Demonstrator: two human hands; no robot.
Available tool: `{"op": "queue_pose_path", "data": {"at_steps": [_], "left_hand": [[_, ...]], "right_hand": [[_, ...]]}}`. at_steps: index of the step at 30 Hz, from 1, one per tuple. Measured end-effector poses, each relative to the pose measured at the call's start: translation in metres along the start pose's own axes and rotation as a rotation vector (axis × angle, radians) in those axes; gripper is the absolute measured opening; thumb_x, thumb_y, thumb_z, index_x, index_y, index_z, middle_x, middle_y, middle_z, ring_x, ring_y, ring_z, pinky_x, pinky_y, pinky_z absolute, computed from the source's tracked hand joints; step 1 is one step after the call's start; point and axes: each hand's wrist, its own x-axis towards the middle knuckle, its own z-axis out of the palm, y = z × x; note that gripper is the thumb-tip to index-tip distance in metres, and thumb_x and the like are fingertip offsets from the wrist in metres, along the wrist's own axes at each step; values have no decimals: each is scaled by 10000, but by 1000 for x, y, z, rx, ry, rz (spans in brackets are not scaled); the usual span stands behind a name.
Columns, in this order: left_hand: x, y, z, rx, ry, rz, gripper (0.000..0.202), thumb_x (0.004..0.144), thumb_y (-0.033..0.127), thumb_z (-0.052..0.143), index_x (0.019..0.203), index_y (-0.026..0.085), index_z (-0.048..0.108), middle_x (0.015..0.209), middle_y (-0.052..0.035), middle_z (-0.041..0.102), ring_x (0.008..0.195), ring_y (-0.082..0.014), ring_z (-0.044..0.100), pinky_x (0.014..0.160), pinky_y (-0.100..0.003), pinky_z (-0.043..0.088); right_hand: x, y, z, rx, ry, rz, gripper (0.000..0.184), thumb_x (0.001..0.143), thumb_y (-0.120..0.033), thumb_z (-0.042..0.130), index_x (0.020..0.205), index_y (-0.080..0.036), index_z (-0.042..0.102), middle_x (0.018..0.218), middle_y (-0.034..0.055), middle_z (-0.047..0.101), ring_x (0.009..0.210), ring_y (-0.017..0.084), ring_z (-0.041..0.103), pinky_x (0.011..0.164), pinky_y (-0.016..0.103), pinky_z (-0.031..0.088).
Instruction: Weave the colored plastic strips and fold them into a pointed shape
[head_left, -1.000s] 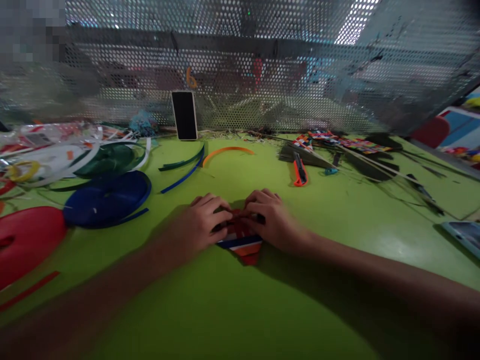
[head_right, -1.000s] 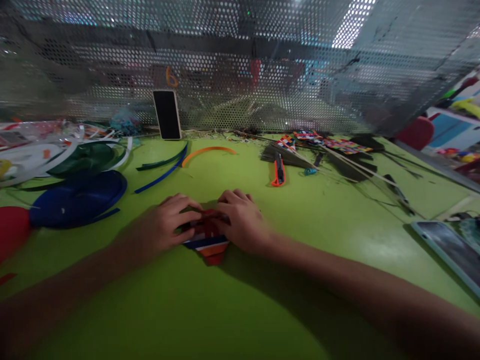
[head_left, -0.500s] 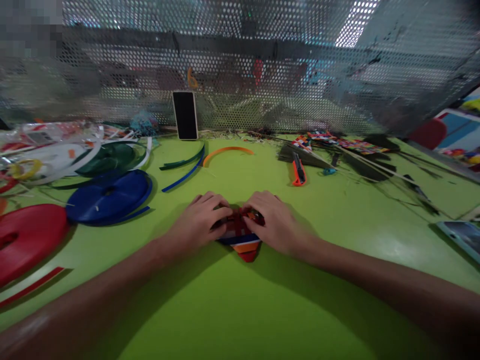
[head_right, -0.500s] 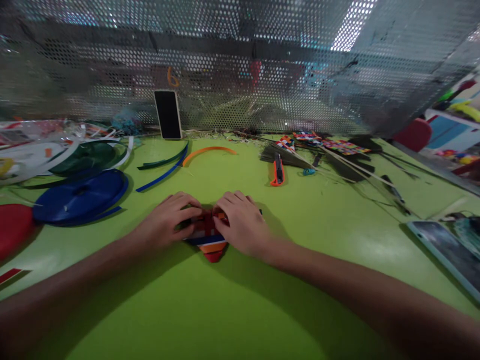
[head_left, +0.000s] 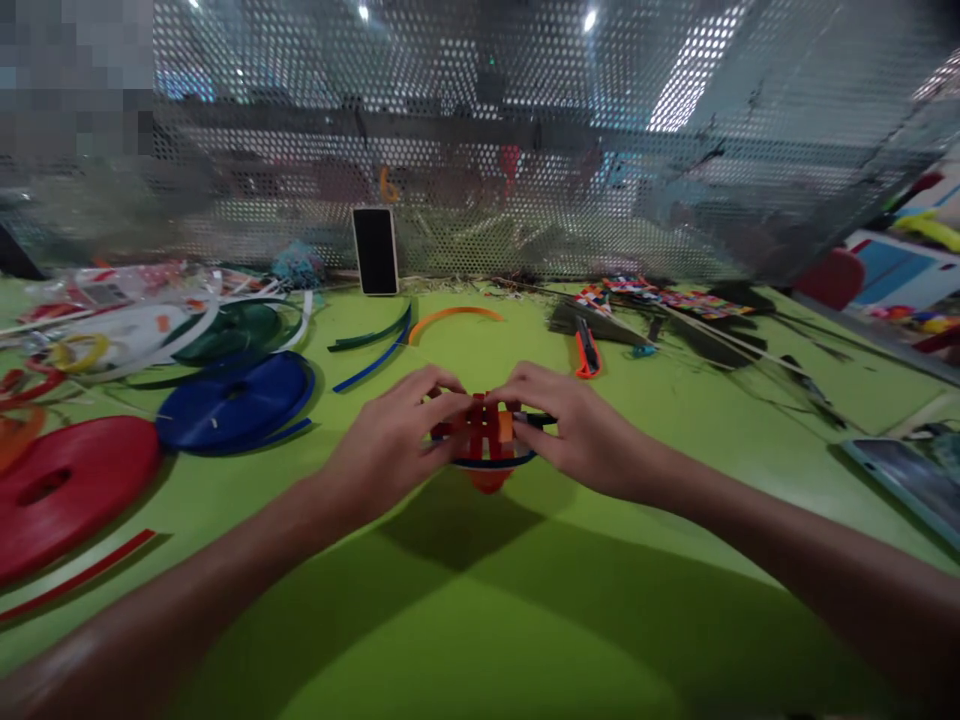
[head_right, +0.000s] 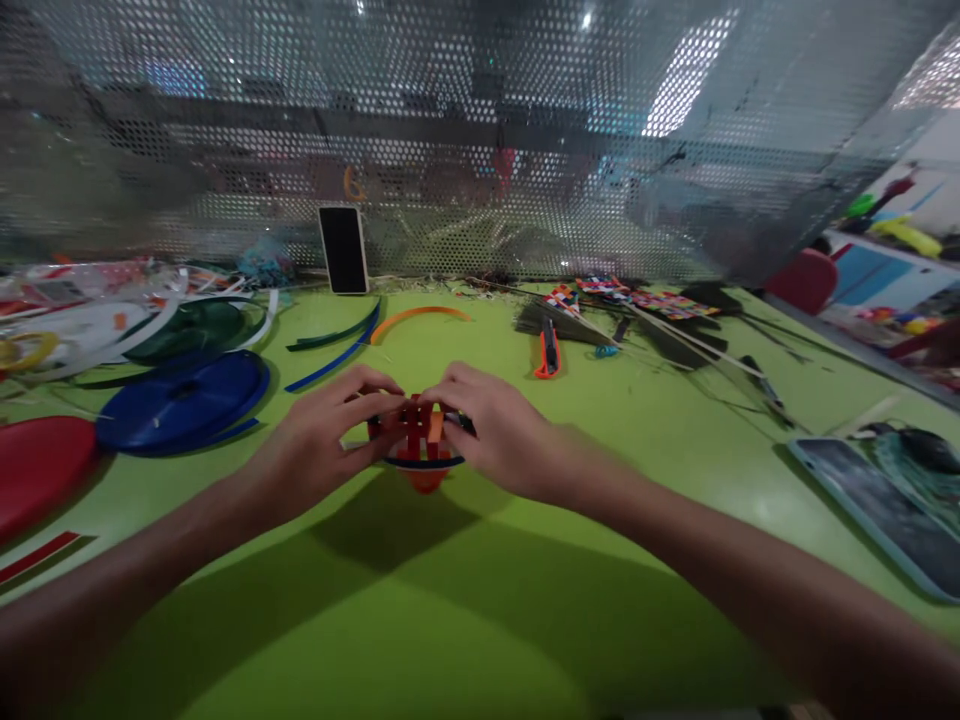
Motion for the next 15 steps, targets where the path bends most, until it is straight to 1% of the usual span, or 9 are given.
{"op": "queue_pose_path", "data": {"at_steps": [2,4,6,8,10,12,14,15], "left_hand": [[0,3,-2,12,28,-5,143,958,246,598,1071,180,654,1097,-89,629,976,-220,614,830,-369,515],[0,1,-2,8,43,-9,181,946,279,621,1098,188,653,1134,-98,624,1013,-232,620,862,-386,518],[1,-2,-3,-10,38,4,206,944,278,619,1128,190,648,1188,-107,620,1092,-249,608,927,-410,507],[2,-6,-4,-41,27,26,201,959,242,585,1141,188,648,1222,-108,620,1143,-246,595,965,-409,493],[4,-8,-6,-80,16,35,175,960,201,570,1105,179,666,1176,-94,646,1082,-217,623,922,-367,504],[6,-8,-8,-100,7,18,134,935,184,610,1044,169,685,1073,-71,679,947,-186,650,831,-320,508],[7,-7,-9,-94,-7,-3,93,903,187,656,983,165,700,977,-51,697,841,-170,646,762,-296,493],[7,-7,-10,-87,-11,-10,79,893,186,667,958,167,707,952,-46,702,821,-168,643,749,-292,485]], "right_hand": [[-1,0,0,-5,17,-28,237,905,-63,558,1043,-183,709,926,72,650,881,193,629,800,329,497],[-2,3,1,4,32,-52,232,928,-89,547,1059,-187,710,933,72,654,891,190,634,801,327,504],[-3,7,2,15,47,-81,221,949,-121,540,1075,-187,710,944,76,658,895,189,640,803,330,511],[-3,11,4,20,59,-109,217,959,-139,543,1089,-191,709,957,78,663,894,187,645,806,334,516],[-4,11,4,18,73,-137,216,959,-144,553,1096,-194,712,961,82,665,892,186,647,806,337,521],[-6,9,5,1,85,-162,229,959,-139,548,1107,-189,716,962,90,665,898,190,649,796,337,528],[-7,6,5,-16,87,-177,249,963,-136,534,1119,-196,719,970,94,666,915,195,649,795,337,534],[-7,5,5,-21,89,-183,259,965,-135,528,1124,-205,721,972,93,666,919,195,648,794,337,537]]}}
